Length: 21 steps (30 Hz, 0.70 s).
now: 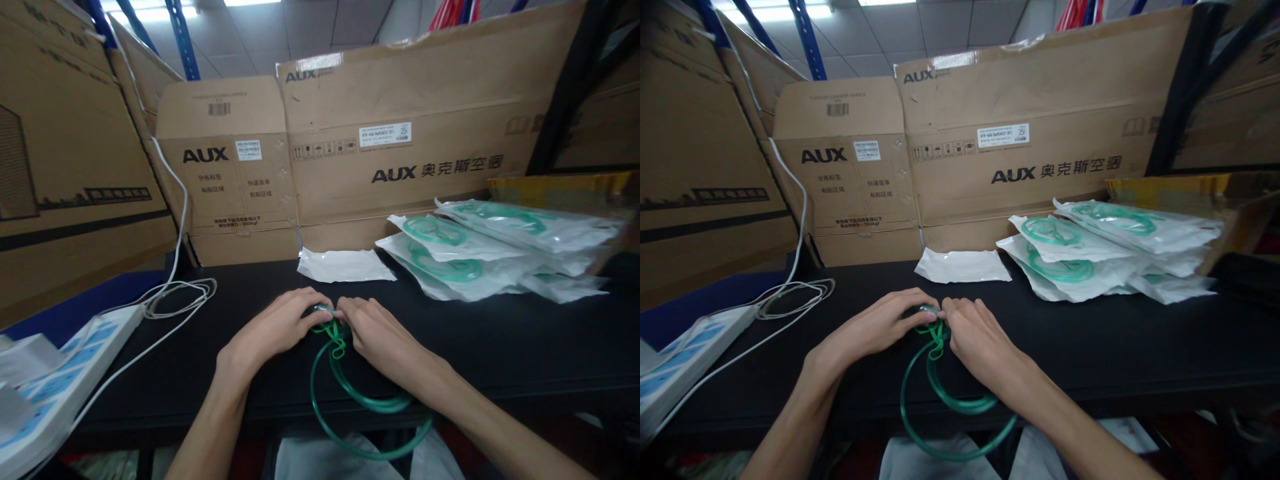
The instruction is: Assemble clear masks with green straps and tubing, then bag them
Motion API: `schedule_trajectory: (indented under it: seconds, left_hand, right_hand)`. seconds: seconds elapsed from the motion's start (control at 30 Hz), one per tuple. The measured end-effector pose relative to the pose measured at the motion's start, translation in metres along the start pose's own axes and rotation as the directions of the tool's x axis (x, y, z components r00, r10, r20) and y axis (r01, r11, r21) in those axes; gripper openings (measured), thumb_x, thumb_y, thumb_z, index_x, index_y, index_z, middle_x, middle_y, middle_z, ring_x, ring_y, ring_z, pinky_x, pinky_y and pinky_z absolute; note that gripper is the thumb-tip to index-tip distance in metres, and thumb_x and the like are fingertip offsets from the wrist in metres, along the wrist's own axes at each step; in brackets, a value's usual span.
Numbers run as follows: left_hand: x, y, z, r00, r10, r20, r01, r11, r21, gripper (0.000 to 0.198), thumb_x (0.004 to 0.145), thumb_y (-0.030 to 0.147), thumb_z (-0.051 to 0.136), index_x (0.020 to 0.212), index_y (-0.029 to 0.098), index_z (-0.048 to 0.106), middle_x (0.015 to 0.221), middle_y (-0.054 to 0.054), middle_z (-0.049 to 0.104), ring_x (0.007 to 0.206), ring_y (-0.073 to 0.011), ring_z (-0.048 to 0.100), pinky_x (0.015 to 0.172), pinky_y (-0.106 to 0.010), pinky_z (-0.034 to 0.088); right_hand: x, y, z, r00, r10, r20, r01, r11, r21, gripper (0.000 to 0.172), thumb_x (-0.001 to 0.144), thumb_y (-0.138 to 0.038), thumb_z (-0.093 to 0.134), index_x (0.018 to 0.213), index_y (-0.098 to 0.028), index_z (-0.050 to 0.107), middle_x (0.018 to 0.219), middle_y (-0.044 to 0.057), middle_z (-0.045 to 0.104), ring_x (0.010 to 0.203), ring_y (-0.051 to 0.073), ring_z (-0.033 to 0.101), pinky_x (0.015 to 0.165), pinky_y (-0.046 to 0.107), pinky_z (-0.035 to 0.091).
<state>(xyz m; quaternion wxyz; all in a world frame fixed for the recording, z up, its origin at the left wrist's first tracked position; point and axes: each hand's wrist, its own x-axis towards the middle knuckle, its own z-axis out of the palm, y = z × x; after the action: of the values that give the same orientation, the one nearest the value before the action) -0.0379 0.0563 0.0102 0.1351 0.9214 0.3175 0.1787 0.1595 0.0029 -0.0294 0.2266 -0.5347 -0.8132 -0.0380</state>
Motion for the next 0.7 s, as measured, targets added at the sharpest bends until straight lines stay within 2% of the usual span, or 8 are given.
schedule_trajectory:
  seconds: [0.27, 0.53, 0.7]
  left_hand:
    - [0.0003, 0.0016, 0.0014, 1.000, 0.018, 0.000, -0.018, 1.000, 0.022, 0.027, 0.105, 0.039, 0.049, 0.115, 0.025, 0.070, 0.121, -0.003, 0.071, 0.117, -0.0220, 0.063, 0.102, -0.032, 0.044]
    - [-0.0003, -0.0002, 0.0005, 1.000, 0.009, 0.001, -0.009, 1.000, 0.009, 0.026, 0.104, 0.039, 0.051, 0.116, 0.025, 0.070, 0.121, -0.003, 0.070, 0.115, -0.0221, 0.063, 0.103, -0.032, 0.044]
    - [0.0005, -0.0029, 0.0012, 1.000, 0.008, 0.005, -0.008, 1.000, -0.015, 0.028, 0.103, 0.043, 0.052, 0.115, 0.026, 0.070, 0.121, -0.003, 0.071, 0.116, -0.0219, 0.063, 0.102, -0.031, 0.044]
  right_hand:
    - [0.0023, 0.0040, 0.0003, 1.000, -0.004, -0.030, 0.006, 0.999, 0.054, 0.018, 0.096, -0.007, 0.044, 0.092, -0.019, 0.056, 0.088, 0.006, 0.067, 0.074, 0.020, 0.060, 0.070, 0.032, 0.040]
    - [0.0009, 0.0044, 0.0013, 0.996, -0.005, -0.091, 0.011, 0.998, 0.063, 0.008, 0.100, -0.017, 0.049, 0.094, -0.021, 0.053, 0.097, 0.006, 0.067, 0.080, 0.021, 0.060, 0.075, 0.034, 0.040]
    - [-0.0019, 0.0041, 0.0016, 0.997, -0.006, -0.078, 0.007, 1.000, 0.020, 0.013, 0.098, -0.011, 0.044, 0.098, -0.021, 0.053, 0.098, 0.006, 0.068, 0.081, 0.021, 0.060, 0.078, 0.036, 0.040]
